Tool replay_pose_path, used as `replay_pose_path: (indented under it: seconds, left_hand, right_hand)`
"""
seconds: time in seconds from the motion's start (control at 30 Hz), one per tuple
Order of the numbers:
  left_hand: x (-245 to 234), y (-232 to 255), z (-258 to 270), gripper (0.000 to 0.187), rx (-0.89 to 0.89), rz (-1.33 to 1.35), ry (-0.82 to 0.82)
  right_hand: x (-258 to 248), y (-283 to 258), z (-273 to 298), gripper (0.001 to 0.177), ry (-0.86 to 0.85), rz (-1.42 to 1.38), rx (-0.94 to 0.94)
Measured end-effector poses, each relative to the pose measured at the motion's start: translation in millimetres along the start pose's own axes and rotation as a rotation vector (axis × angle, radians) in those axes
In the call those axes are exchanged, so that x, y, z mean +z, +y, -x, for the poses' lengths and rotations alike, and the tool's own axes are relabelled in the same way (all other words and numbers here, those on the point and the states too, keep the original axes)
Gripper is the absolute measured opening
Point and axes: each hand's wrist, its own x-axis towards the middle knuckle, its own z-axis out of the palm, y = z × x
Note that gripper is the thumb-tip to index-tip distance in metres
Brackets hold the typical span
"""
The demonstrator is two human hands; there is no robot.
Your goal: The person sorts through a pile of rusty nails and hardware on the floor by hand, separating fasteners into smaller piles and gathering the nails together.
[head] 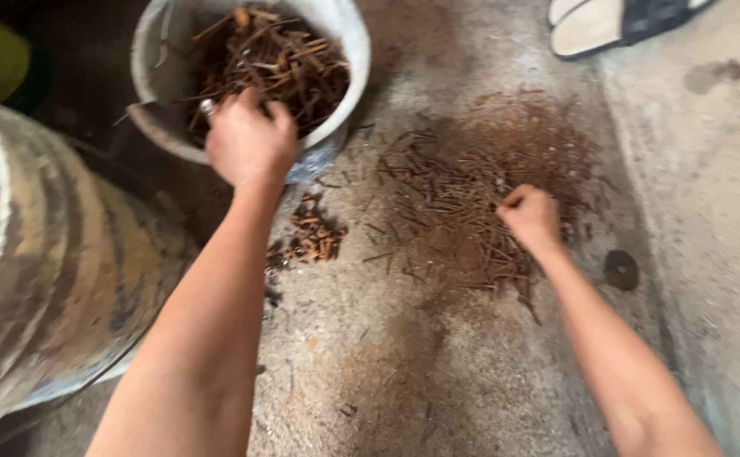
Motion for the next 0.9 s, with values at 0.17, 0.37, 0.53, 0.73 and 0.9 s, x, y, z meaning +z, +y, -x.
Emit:
replay_pose_path:
  seconds: [0.17,0.37,0.53,0.73,0.9]
  left_hand:
    - [-1,-4,2,0.024,-0.001,0.015,0.040]
    - [-2,2,1,0.024,-0.022,0.023,-0.047]
    - [0,1,1,0.020,0.036,-0.020,-0.006]
    - [2,0,2,0.020,0.036,-0.004,-0.003]
    - [4,1,3,0.021,0.022,-0.059,0.012]
  right_hand:
    - [0,-74,13,0.023,-0.224,-0.151,0.087]
    - [83,-207,59,0.032,-0.534,-0.217,-0.235]
    - [99,-240,70,0.034,-0.536,-0.439,-0.278]
    - [50,-110,29,0.022,-0.243,-0.376,-0.049]
    - [2,27,4,0.016,0.111,-0.138,0.101]
